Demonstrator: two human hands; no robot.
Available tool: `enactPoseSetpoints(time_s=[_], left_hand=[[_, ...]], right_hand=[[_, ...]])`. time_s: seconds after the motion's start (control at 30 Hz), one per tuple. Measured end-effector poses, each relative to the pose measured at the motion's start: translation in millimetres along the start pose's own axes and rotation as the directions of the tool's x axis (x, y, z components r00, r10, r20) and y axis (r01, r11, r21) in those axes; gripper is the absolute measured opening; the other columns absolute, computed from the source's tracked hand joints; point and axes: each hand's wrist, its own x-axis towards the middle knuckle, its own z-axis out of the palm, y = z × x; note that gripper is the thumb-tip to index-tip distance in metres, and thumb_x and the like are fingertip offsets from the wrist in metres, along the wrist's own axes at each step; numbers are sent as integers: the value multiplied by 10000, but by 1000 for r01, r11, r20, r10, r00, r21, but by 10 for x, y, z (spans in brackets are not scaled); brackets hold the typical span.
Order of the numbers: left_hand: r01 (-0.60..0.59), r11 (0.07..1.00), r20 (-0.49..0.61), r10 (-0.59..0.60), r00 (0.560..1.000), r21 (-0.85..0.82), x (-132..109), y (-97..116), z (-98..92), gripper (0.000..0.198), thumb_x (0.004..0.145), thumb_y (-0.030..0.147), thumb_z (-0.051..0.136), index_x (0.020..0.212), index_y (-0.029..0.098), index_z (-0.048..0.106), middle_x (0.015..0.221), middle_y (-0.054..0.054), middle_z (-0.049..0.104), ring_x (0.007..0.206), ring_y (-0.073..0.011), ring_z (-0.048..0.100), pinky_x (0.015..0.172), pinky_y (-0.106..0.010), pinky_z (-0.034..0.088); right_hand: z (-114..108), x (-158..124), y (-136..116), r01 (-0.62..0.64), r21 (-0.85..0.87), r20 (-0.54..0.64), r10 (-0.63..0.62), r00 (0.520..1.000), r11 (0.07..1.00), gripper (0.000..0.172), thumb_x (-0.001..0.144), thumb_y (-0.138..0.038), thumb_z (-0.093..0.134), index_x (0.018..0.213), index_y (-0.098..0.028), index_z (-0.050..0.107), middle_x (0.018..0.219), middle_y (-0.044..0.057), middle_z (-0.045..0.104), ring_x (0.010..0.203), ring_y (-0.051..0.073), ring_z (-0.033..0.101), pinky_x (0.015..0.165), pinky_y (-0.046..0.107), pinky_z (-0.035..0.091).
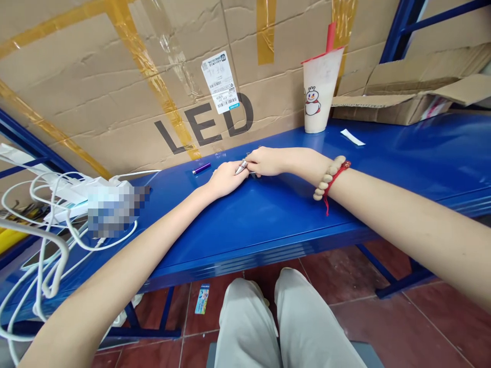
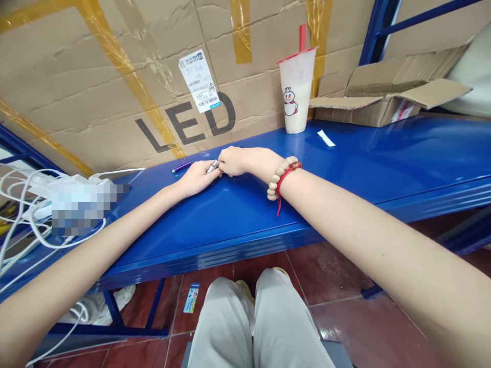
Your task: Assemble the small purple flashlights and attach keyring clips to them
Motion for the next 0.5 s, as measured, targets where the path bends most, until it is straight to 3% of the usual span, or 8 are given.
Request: enactPoseSetpoints(time_s=[0.5], left_hand=[[12, 1000, 4, -12, 1000, 1, -10, 18, -11, 298, 845, 271, 388, 846, 168, 668, 850, -20, 686, 775, -182, 588, 731, -254, 443]], right_hand=[[-38, -34, -56, -23, 7, 18, 23, 1000, 1000, 265, 896, -184, 413, 855, -136, 671, 826, 64, 690, 735, 157, 619, 664, 244, 400]])
